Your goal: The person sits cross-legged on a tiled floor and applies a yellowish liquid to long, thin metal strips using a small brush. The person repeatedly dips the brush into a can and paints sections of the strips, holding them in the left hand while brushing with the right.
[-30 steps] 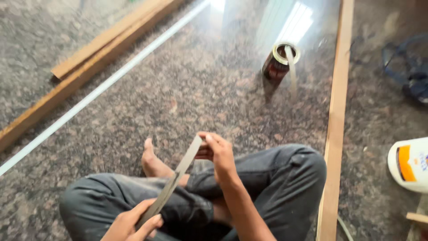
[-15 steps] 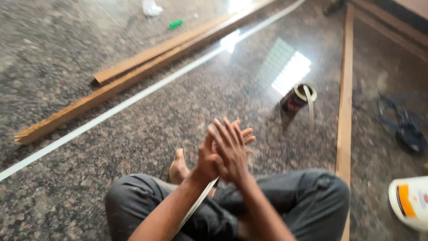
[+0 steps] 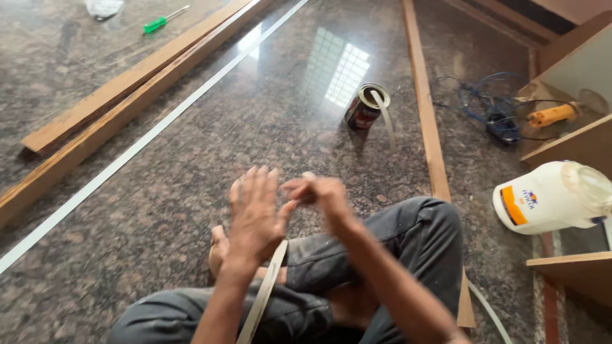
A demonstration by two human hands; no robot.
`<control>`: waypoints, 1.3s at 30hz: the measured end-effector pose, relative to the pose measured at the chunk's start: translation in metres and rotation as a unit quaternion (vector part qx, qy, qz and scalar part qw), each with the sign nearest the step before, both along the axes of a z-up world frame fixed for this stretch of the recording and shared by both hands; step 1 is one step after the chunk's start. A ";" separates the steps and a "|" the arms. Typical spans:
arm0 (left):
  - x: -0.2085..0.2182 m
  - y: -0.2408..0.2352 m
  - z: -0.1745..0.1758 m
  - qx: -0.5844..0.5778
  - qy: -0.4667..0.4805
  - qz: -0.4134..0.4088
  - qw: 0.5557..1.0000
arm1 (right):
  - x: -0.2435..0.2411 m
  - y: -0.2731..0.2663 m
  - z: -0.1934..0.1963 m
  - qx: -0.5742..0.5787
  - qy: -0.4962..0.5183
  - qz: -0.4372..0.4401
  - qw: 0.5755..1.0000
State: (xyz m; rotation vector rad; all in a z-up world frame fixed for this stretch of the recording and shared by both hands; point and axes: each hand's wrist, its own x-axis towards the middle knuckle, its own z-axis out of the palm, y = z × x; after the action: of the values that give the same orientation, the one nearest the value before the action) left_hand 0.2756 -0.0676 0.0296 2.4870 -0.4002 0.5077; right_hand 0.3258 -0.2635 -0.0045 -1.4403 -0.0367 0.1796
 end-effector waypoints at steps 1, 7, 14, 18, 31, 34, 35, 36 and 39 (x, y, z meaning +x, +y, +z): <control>0.000 0.003 -0.005 0.013 -0.002 0.026 1.000 | 0.019 -0.032 0.007 -0.109 -0.060 -0.043 0.991; -0.006 -0.013 -0.030 0.001 0.031 0.005 1.000 | 0.161 -0.206 0.009 -0.541 -0.204 -0.297 0.760; -0.006 -0.024 -0.041 0.081 0.081 -0.030 0.993 | 0.271 -0.272 -0.051 -0.573 0.108 -0.218 0.783; 0.000 -0.025 -0.043 0.121 0.111 -0.042 0.986 | 0.291 -0.271 -0.071 -0.494 0.106 -0.230 0.832; -0.005 -0.034 -0.046 0.150 0.137 -0.103 0.974 | 0.280 -0.297 -0.030 -0.286 0.153 -0.178 0.929; -0.007 -0.036 -0.048 0.163 0.145 -0.113 0.969 | 0.272 -0.295 -0.005 -0.336 0.120 -0.189 0.915; -0.007 -0.036 -0.048 0.161 0.147 -0.117 0.969 | 0.269 -0.293 0.004 -0.352 0.109 -0.195 0.909; -0.007 -0.035 -0.048 0.160 0.151 -0.119 0.968 | 0.267 -0.289 0.013 -0.401 0.106 -0.198 0.888; -0.008 -0.031 -0.048 0.153 0.132 -0.117 0.972 | 0.266 -0.274 0.033 -0.561 0.074 -0.187 0.803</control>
State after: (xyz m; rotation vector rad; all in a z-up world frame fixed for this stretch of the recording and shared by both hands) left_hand 0.2673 -0.0985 -0.0184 2.7035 -0.6960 0.0181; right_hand 0.5917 -0.5372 0.0280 -2.5772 0.5744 -0.0435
